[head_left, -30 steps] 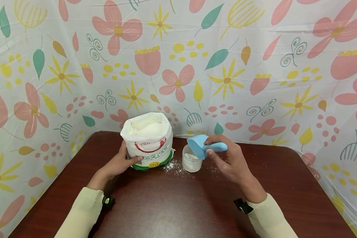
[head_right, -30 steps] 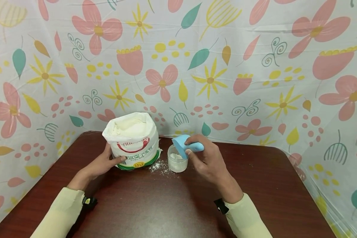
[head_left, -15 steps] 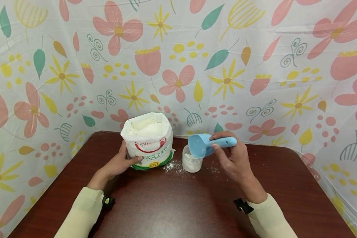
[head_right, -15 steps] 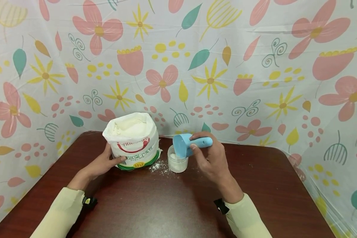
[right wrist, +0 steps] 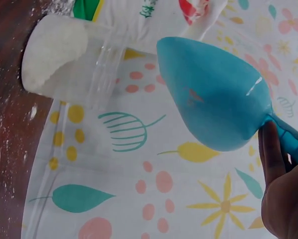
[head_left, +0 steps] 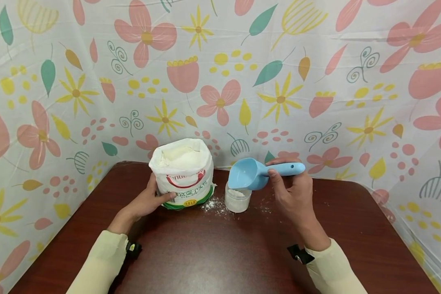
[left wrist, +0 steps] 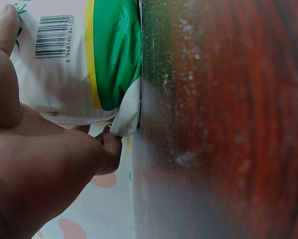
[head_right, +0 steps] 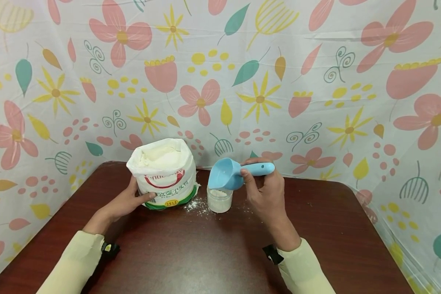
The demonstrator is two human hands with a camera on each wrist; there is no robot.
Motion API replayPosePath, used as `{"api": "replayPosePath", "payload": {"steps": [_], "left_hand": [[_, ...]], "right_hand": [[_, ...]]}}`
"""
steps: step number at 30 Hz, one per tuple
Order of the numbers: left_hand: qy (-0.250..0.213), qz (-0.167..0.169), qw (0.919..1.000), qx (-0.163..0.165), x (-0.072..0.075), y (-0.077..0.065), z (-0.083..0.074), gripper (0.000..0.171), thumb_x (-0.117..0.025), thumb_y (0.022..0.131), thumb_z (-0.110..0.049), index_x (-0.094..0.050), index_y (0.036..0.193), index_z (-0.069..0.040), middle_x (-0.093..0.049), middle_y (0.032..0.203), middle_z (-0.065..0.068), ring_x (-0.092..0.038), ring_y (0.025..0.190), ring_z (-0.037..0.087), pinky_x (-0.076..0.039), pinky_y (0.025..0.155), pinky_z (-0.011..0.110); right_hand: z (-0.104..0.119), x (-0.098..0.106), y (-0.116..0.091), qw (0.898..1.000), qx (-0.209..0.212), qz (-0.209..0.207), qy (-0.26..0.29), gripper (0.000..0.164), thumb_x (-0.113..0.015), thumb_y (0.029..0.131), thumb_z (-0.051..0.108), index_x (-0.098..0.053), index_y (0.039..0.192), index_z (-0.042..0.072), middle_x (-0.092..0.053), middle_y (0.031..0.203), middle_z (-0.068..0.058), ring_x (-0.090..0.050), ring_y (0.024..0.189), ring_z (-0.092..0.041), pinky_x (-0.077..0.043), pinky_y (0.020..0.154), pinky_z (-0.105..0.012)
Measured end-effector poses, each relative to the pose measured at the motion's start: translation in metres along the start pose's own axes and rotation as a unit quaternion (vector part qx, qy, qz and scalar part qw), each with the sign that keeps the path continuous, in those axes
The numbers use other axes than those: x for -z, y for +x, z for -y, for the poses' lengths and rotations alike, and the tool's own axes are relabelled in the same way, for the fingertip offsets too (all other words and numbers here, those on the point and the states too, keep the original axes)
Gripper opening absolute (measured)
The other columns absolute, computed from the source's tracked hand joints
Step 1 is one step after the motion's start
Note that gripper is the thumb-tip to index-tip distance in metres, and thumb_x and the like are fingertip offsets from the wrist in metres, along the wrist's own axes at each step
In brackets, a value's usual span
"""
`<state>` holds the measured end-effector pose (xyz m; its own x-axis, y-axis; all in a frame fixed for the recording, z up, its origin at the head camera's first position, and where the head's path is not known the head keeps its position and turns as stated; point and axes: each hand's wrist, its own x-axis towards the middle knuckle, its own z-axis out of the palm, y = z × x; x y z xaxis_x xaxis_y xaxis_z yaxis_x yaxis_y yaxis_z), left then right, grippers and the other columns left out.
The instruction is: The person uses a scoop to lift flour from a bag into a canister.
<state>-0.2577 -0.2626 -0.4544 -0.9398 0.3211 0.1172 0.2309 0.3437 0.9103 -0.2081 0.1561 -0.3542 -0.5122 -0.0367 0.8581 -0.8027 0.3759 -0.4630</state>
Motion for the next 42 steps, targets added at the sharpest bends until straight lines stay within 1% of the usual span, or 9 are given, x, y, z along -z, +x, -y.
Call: {"api": "replayPosePath", "payload": {"steps": [5,9,15,19,25,32,36,39,42], "left_hand": [[0.004,-0.001,1.0,0.002,0.0,0.0,0.0,0.098,-0.076,0.101,-0.03,0.001,0.162,-0.032,-0.024,0.162,0.008,-0.017,0.156,0.036,-0.02,0.119,0.072],[0.004,-0.001,1.0,0.004,0.0,0.0,0.0,0.098,-0.076,0.101,-0.03,0.0,0.162,-0.031,-0.023,0.163,0.008,-0.016,0.155,0.036,-0.02,0.119,0.072],[-0.001,-0.002,1.0,-0.004,0.001,0.001,0.001,0.097,-0.076,0.101,-0.028,0.0,0.162,-0.029,-0.022,0.163,0.009,-0.016,0.155,0.035,-0.019,0.12,0.071],[-0.001,-0.001,1.0,0.0,0.0,0.001,0.001,0.098,-0.077,0.1,-0.029,0.0,0.162,-0.029,-0.022,0.163,0.009,-0.016,0.155,0.036,-0.02,0.12,0.071],[0.001,-0.003,1.0,0.009,0.001,-0.001,0.001,0.099,-0.077,0.1,-0.032,0.001,0.162,-0.034,-0.021,0.164,0.007,-0.017,0.156,0.036,-0.023,0.119,0.072],[0.002,-0.002,1.0,0.006,0.0,-0.003,-0.002,0.1,-0.076,0.1,-0.032,0.002,0.163,-0.034,-0.021,0.165,0.008,-0.018,0.155,0.036,-0.024,0.119,0.072],[-0.001,-0.003,1.0,0.006,0.001,-0.003,-0.002,0.1,-0.077,0.1,-0.031,0.002,0.163,-0.034,-0.021,0.165,0.008,-0.017,0.155,0.036,-0.023,0.119,0.072],[-0.001,-0.003,1.0,0.006,0.001,-0.003,-0.001,0.101,-0.076,0.1,-0.031,0.002,0.163,-0.035,-0.019,0.165,0.007,-0.017,0.155,0.036,-0.022,0.119,0.072],[-0.001,-0.001,1.0,0.007,0.002,-0.002,-0.001,0.101,-0.076,0.101,-0.032,0.003,0.163,-0.035,-0.019,0.166,0.007,-0.016,0.155,0.036,-0.02,0.12,0.072]], "right_hand": [[-0.001,-0.003,0.002,1.0,-0.002,-0.007,0.018,0.033,-0.072,0.09,-0.018,-0.06,0.121,-0.012,-0.072,0.11,-0.02,-0.063,0.075,-0.007,-0.049,0.069,-0.012],[-0.001,-0.006,0.005,0.999,0.01,-0.014,0.041,0.03,-0.073,0.096,-0.007,-0.06,0.122,-0.012,-0.071,0.111,-0.021,-0.067,0.078,-0.011,-0.052,0.072,-0.014],[0.005,-0.014,0.009,0.997,0.023,-0.02,0.074,0.032,-0.073,0.101,0.007,-0.06,0.123,-0.012,-0.071,0.11,-0.022,-0.06,0.07,-0.008,-0.05,0.066,-0.016],[0.01,-0.018,0.01,0.996,0.021,-0.025,0.078,0.032,-0.073,0.101,0.008,-0.06,0.124,-0.011,-0.072,0.11,-0.019,-0.056,0.066,-0.007,-0.048,0.065,-0.018],[0.014,-0.02,0.01,0.997,0.018,-0.036,0.073,0.03,-0.072,0.101,0.004,-0.06,0.125,-0.009,-0.074,0.111,-0.018,-0.055,0.066,-0.006,-0.047,0.064,-0.017],[0.018,-0.024,0.016,0.995,0.016,-0.058,0.083,0.027,-0.071,0.101,0.001,-0.06,0.122,-0.01,-0.074,0.111,-0.019,-0.059,0.069,-0.008,-0.047,0.064,-0.017],[0.023,-0.029,0.019,0.992,0.013,-0.07,0.103,0.026,-0.07,0.101,0.001,-0.06,0.123,-0.01,-0.073,0.109,-0.02,-0.06,0.068,-0.007,-0.045,0.061,-0.019],[0.027,-0.033,0.022,0.99,0.009,-0.08,0.12,0.023,-0.069,0.101,-0.001,-0.061,0.122,-0.01,-0.071,0.108,-0.021,-0.066,0.073,-0.009,-0.045,0.06,-0.02],[0.029,-0.036,0.024,0.988,0.008,-0.088,0.127,0.024,-0.07,0.101,0.001,-0.062,0.12,-0.011,-0.071,0.107,-0.022,-0.067,0.075,-0.009,-0.047,0.062,-0.019]]}}
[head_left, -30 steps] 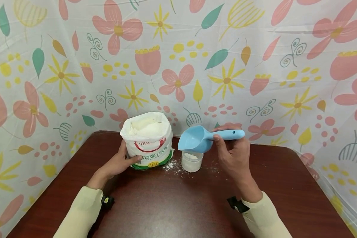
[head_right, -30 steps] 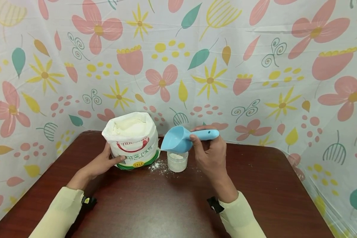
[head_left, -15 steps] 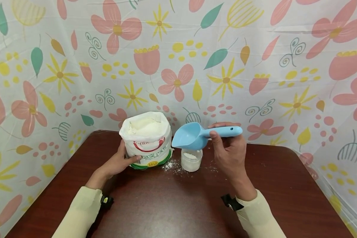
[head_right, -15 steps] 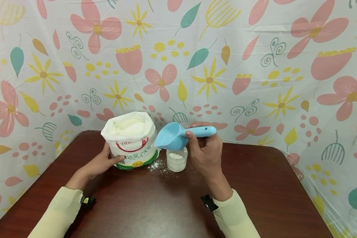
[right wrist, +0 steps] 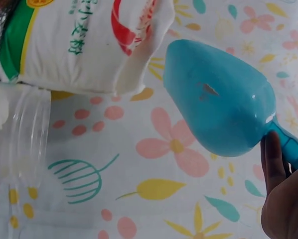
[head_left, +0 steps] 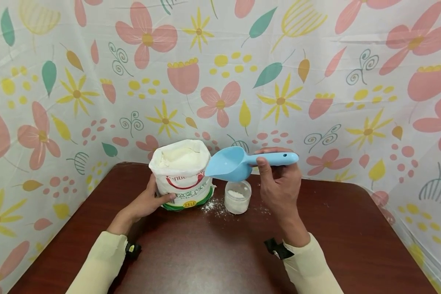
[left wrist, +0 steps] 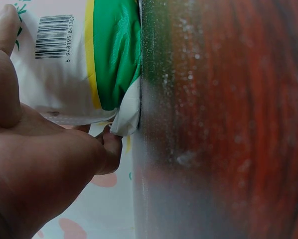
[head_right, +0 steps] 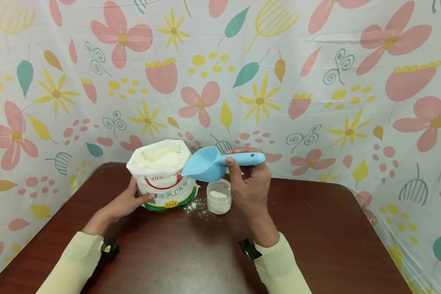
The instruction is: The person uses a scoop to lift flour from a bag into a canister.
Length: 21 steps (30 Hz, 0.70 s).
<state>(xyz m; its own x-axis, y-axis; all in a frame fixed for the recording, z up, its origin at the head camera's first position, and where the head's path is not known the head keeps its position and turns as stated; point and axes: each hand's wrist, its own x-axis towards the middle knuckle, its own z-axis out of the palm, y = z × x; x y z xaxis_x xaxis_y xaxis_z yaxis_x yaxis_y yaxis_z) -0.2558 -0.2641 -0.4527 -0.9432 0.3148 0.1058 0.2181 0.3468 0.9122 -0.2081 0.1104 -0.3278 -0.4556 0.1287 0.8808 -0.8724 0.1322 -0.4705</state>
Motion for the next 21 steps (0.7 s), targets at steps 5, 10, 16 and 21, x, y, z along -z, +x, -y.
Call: {"api": "replayPosePath", "payload": {"steps": [5,10,16,21], "left_hand": [[0.001,0.002,1.0,-0.002,0.0,0.0,-0.001,0.102,-0.076,0.1,-0.032,0.004,0.163,-0.035,-0.018,0.166,0.007,-0.016,0.155,0.036,-0.019,0.12,0.072],[0.003,0.0,1.0,-0.001,-0.001,-0.001,-0.001,0.101,-0.076,0.101,-0.032,0.003,0.163,-0.035,-0.018,0.166,0.007,-0.016,0.156,0.036,-0.02,0.12,0.072],[0.004,-0.002,1.0,0.002,0.0,-0.001,0.0,0.101,-0.077,0.1,-0.033,0.003,0.163,-0.035,-0.019,0.166,0.007,-0.018,0.155,0.036,-0.02,0.12,0.072],[0.006,-0.001,1.0,0.001,0.0,-0.001,0.001,0.1,-0.077,0.1,-0.032,0.001,0.163,-0.034,-0.02,0.165,0.007,-0.02,0.154,0.036,-0.022,0.12,0.071]], "right_hand": [[0.001,-0.007,0.001,1.0,-0.002,-0.011,0.022,0.026,-0.071,0.101,0.004,-0.061,0.118,-0.012,-0.072,0.106,-0.024,-0.07,0.081,-0.012,-0.052,0.07,-0.021],[0.001,-0.015,0.003,0.999,0.003,-0.016,0.034,0.028,-0.072,0.102,0.007,-0.061,0.117,-0.012,-0.071,0.107,-0.023,-0.068,0.079,-0.014,-0.051,0.069,-0.021],[0.001,-0.025,0.005,0.997,-0.002,-0.035,0.075,0.028,-0.074,0.099,0.003,-0.06,0.115,-0.015,-0.072,0.103,-0.026,-0.069,0.077,-0.015,-0.05,0.067,-0.021],[0.0,-0.033,0.005,0.997,-0.003,-0.038,0.073,0.024,-0.072,0.1,0.001,-0.061,0.115,-0.015,-0.071,0.104,-0.025,-0.07,0.082,-0.014,-0.054,0.075,-0.024]]}}
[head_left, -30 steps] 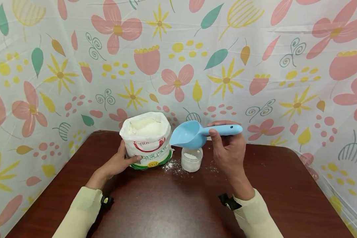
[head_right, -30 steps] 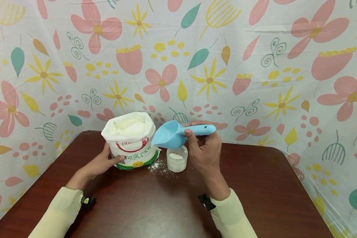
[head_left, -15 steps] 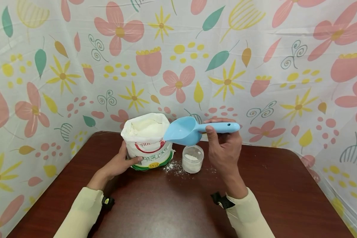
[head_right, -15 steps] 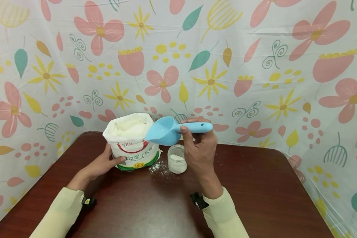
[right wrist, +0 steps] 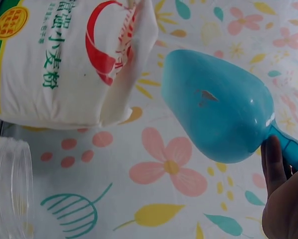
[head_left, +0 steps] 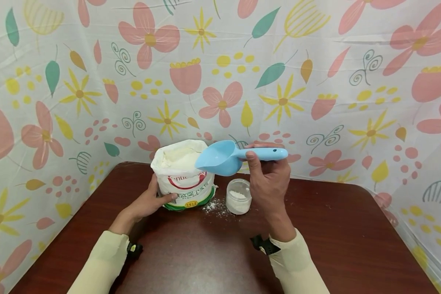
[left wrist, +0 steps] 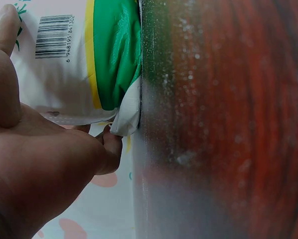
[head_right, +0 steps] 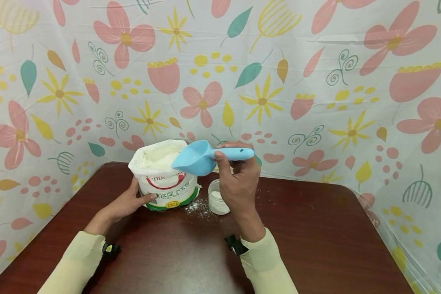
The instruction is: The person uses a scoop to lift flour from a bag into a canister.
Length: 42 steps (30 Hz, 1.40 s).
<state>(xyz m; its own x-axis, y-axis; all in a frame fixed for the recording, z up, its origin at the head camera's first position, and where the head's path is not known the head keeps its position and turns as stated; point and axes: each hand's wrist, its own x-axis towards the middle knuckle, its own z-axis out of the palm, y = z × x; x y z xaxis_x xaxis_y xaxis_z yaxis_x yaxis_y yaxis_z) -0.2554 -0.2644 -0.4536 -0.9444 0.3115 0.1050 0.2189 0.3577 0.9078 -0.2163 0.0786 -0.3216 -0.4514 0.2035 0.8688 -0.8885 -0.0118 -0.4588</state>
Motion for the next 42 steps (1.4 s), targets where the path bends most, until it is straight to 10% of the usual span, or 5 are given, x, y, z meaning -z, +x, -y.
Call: {"api": "replayPosePath", "payload": {"steps": [42], "left_hand": [[-0.012,0.003,0.9999,-0.007,0.001,0.001,0.001,0.1,-0.077,0.1,-0.031,0.001,0.162,-0.037,-0.021,0.164,0.005,-0.019,0.153,0.035,-0.021,0.121,0.071]], "right_hand": [[-0.018,-0.035,-0.014,0.995,-0.047,0.061,-0.067,0.024,-0.077,0.096,0.001,-0.061,0.112,-0.006,-0.07,0.102,-0.013,-0.075,0.09,-0.015,-0.06,0.086,-0.03]]}}
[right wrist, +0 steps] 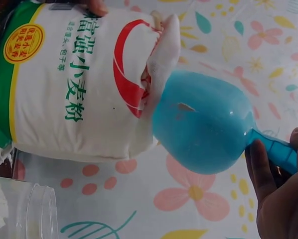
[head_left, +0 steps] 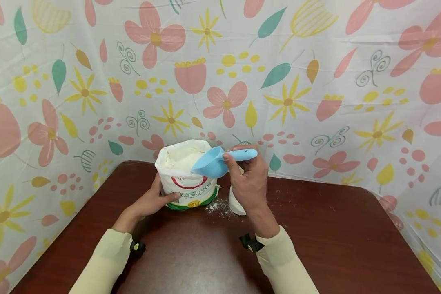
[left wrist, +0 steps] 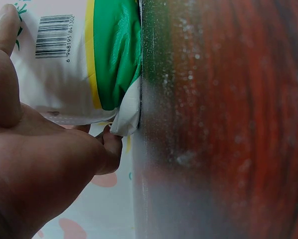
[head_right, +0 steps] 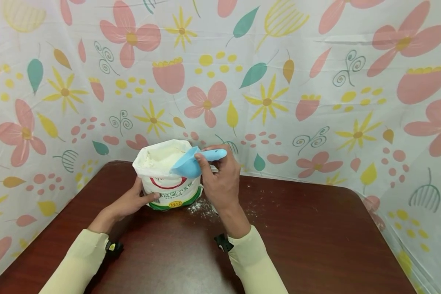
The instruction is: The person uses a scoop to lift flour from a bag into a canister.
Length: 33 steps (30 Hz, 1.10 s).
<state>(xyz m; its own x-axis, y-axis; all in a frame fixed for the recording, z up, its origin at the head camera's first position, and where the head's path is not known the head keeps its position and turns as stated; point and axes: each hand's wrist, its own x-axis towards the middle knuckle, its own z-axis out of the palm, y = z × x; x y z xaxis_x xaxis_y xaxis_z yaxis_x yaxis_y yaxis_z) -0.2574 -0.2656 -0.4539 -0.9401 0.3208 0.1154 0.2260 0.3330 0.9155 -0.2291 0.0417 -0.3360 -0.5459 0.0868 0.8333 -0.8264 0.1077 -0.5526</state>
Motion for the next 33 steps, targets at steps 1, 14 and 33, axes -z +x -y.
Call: {"api": "replayPosePath", "payload": {"steps": [1,14,33], "left_hand": [[0.001,0.001,1.0,-0.001,0.0,0.0,0.0,0.1,-0.077,0.1,-0.031,0.002,0.162,-0.037,-0.021,0.164,0.005,-0.019,0.153,0.035,-0.021,0.121,0.071],[-0.002,-0.004,1.0,0.004,-0.001,0.0,0.0,0.098,-0.077,0.1,-0.03,-0.001,0.162,-0.032,-0.021,0.164,0.006,-0.019,0.154,0.034,-0.02,0.121,0.07],[0.008,-0.008,0.9999,0.011,-0.003,0.0,0.0,0.097,-0.077,0.1,-0.032,-0.001,0.16,-0.03,-0.021,0.163,0.008,-0.02,0.153,0.035,-0.02,0.121,0.07]], "right_hand": [[0.0,0.0,0.0,1.0,-0.001,0.001,-0.003,0.024,-0.078,0.096,0.002,-0.062,0.112,-0.006,-0.07,0.102,-0.013,-0.075,0.09,-0.016,-0.06,0.085,-0.03],[0.002,-0.003,0.003,0.999,-0.02,0.012,-0.043,0.025,-0.079,0.098,0.012,-0.063,0.11,-0.003,-0.071,0.103,-0.011,-0.076,0.098,-0.021,-0.061,0.089,-0.034],[0.005,-0.016,0.004,0.993,-0.017,-0.013,-0.113,0.027,-0.082,0.097,0.021,-0.067,0.104,-0.001,-0.071,0.094,-0.011,-0.076,0.089,-0.022,-0.063,0.08,-0.039]]}}
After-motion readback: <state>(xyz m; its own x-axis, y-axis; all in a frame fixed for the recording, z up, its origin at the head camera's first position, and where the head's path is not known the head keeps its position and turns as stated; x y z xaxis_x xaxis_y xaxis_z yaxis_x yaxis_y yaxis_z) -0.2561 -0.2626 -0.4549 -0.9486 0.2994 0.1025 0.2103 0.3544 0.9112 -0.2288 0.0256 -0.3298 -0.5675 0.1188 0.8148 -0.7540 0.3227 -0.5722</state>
